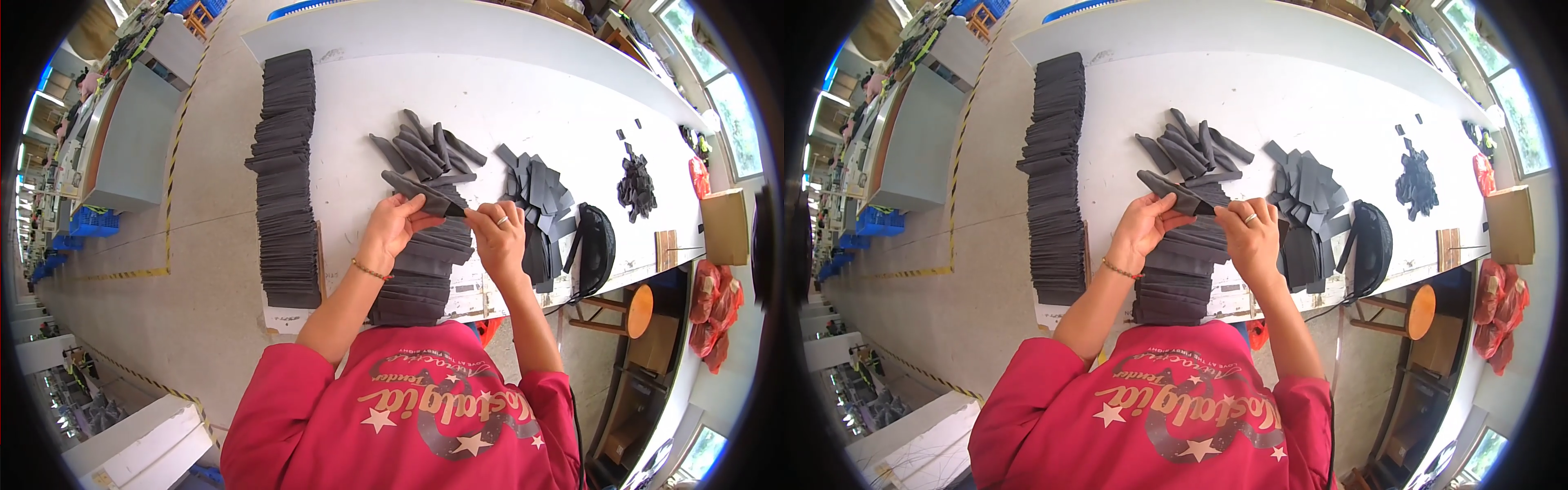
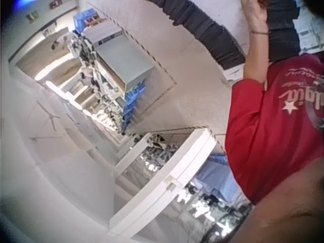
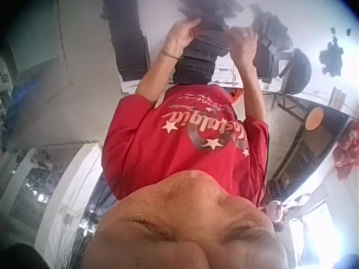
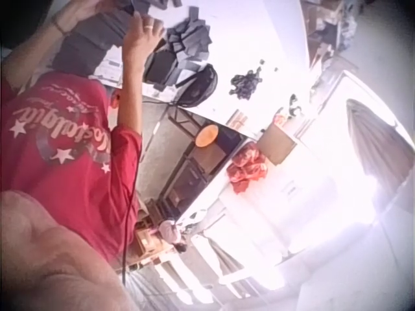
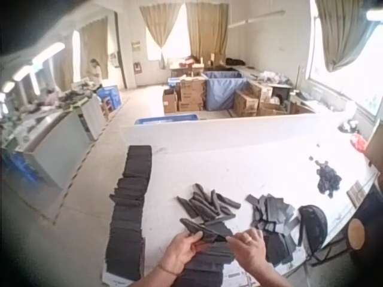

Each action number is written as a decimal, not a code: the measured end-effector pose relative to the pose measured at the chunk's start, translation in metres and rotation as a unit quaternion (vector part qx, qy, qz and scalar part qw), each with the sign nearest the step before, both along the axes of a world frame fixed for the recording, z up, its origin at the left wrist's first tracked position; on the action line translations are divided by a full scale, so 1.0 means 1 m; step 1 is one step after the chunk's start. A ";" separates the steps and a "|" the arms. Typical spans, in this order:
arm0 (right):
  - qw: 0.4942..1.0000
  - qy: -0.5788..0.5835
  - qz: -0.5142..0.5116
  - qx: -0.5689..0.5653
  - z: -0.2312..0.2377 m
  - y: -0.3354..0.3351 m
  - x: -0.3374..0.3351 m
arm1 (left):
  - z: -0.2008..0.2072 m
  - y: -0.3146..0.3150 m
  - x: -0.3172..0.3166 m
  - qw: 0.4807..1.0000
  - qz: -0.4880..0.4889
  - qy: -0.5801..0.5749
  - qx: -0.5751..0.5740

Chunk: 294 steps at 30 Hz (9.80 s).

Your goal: Sorting and stacking small grey rectangular strips on a workbench.

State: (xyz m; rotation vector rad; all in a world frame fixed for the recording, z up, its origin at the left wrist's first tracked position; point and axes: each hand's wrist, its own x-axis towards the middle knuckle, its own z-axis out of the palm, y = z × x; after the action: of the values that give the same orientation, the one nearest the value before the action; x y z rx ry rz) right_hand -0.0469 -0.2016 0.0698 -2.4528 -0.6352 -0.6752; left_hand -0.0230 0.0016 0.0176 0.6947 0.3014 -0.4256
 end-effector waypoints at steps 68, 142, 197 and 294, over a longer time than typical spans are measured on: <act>0.967 0.175 0.111 0.146 -0.014 0.036 -0.003 | 0.014 -0.041 -0.014 0.961 0.235 -0.082 -0.116; 0.859 0.406 -0.193 0.245 -0.098 0.017 -0.086 | -0.077 0.022 -0.106 0.816 0.110 -0.145 0.549; 0.932 0.306 -0.031 0.193 -0.026 -0.003 0.016 | -0.051 0.029 0.037 0.985 0.129 0.077 -0.079; 0.843 0.357 0.005 0.402 0.012 0.041 0.022 | 0.007 0.016 -0.007 0.975 -0.012 -0.185 0.123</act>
State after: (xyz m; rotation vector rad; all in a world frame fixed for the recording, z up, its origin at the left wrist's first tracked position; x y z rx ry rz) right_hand -0.0249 -0.1608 0.0817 -1.6868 -0.0242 0.0454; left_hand -0.0305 0.0173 0.0244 1.0030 -0.0085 -0.2756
